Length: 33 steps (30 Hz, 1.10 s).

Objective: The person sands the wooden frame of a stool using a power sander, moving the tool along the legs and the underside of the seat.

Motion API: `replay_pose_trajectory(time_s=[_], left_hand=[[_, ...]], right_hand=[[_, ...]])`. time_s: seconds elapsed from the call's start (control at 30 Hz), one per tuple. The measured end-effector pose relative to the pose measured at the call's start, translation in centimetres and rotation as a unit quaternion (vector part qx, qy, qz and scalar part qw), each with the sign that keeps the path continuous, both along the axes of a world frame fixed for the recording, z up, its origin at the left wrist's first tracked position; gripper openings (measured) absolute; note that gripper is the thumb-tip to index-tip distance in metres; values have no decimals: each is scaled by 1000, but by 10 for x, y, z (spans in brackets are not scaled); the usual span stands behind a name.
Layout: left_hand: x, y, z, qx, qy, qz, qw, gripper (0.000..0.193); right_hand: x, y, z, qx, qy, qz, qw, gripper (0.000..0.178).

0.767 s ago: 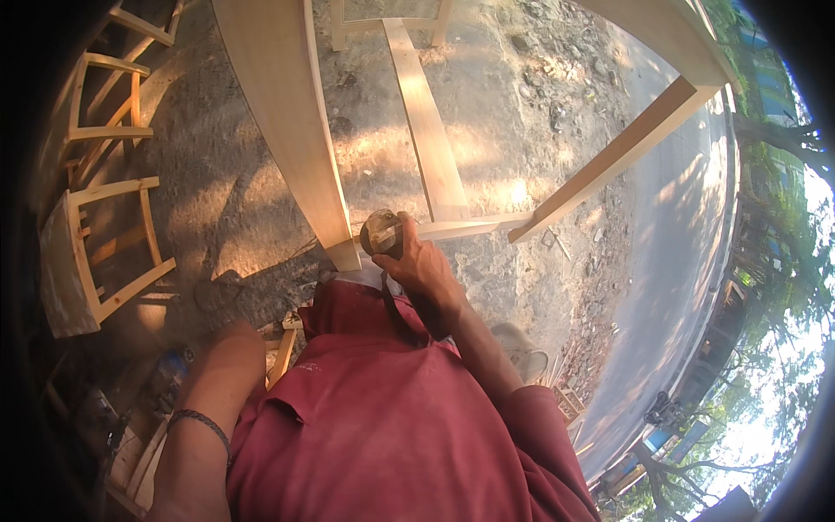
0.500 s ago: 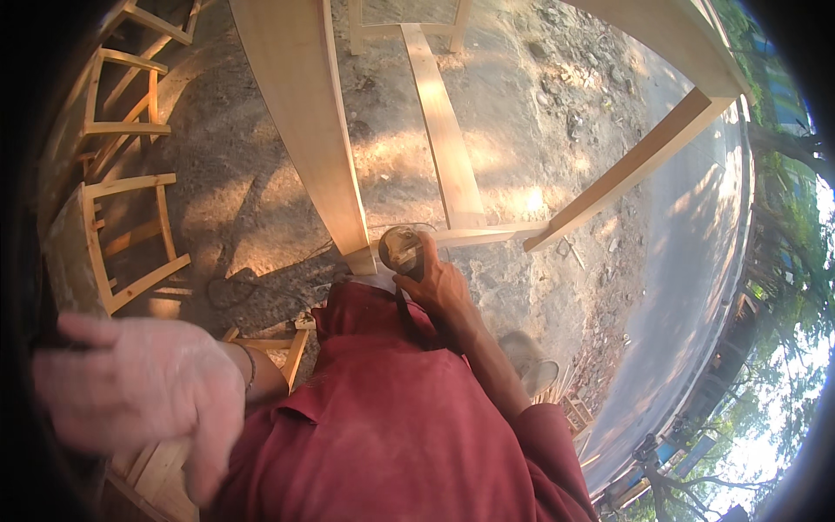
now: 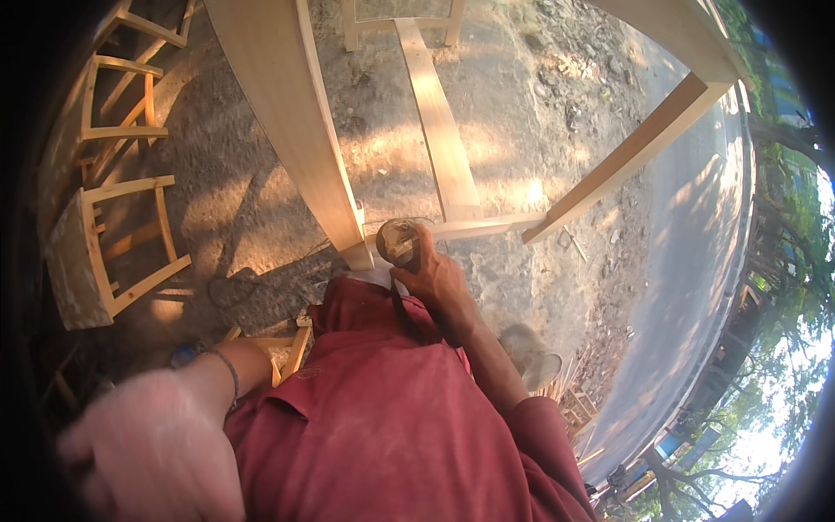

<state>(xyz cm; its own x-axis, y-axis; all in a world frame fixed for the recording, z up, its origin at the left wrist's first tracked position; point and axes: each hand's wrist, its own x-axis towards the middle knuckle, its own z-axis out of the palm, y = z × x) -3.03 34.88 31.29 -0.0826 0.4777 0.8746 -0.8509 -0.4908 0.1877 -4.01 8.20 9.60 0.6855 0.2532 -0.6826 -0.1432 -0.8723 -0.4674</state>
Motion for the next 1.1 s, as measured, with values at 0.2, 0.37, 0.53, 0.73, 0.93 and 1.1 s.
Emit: replay_pose_trajectory(time_s=[0.2, 0.37, 0.53, 0.73, 0.93, 1.1], left_hand=[[43, 14, -149, -44, 493, -11, 869, 75], [35, -31, -213, -4, 551, 4, 835, 95], [49, -49, -216, 34, 564, 93, 820, 105], [52, -46, -233, 1, 558, 83, 826, 103], [49, -48, -239, -7, 558, 109, 822, 104], [49, -49, -244, -18, 558, 108, 822, 102]], right_hand=[[5, -54, -3, -28, -19, -68, 997, 95], [15, -108, -8, -41, -73, -120, 989, 88], [38, -161, -10, -105, -81, -134, 982, 91], [69, -227, -21, -122, -87, -150, 977, 97], [97, -232, -24, -157, -62, -158, 973, 101], [103, -220, -26, -125, -58, -159, 978, 90]])
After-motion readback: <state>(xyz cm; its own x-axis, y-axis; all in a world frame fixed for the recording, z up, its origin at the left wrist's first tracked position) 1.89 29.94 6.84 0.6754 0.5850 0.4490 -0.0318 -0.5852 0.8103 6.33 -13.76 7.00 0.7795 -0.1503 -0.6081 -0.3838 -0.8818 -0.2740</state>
